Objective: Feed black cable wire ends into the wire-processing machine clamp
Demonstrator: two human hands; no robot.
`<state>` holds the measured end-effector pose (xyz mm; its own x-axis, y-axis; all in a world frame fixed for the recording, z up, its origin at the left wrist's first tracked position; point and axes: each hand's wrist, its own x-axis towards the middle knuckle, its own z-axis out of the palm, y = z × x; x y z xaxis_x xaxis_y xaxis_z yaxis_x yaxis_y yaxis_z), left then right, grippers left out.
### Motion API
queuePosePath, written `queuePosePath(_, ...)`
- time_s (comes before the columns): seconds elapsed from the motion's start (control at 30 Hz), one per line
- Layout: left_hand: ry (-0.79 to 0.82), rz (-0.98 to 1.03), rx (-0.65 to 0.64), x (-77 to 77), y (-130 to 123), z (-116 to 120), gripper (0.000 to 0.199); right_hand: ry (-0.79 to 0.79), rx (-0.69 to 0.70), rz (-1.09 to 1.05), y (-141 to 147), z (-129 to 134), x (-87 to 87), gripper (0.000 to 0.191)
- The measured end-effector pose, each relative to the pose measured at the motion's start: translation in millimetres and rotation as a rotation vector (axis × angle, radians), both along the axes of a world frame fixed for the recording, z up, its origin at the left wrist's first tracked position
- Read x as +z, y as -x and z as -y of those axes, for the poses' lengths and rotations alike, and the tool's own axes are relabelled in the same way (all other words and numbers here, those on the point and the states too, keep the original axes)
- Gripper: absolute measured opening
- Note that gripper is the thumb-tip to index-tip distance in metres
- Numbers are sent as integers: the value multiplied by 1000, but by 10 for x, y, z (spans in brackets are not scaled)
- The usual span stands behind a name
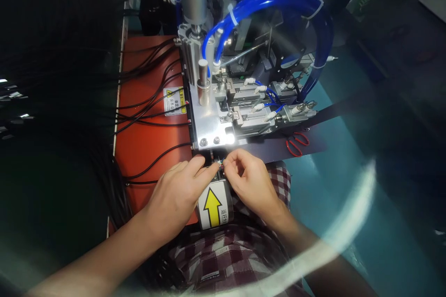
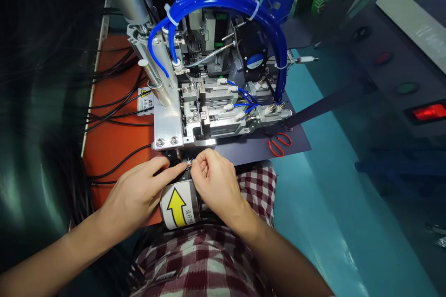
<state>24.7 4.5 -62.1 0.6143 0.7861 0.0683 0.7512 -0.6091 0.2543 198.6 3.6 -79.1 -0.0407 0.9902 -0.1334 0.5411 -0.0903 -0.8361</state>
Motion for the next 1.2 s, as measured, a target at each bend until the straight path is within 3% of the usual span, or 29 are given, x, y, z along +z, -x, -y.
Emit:
queuePosePath(0.2,41,20,6,2,12,-3,33,330,-11,-429,-91,-60,-85,19)
queuePosePath(0.33,47,30,-2,2,11,-13,34,219,-73,-387,-82,-42,-77,17)
queuePosePath(0.6,54,68,-2,9,11,-17,33,-147,-41,-109,38,7,-67,11)
queuePosePath(0.83,85,73,5,22,9,-17,32,-72,-46,-218,33,16,-125,12)
queuePosePath(1.07,84,86,2,31,20,-9,33,-125,-24,-168,29,18,-114,10)
queuePosePath(1.2,63,99,-5,10,11,-24,34,-49,-44,-233,28,15,-133,10)
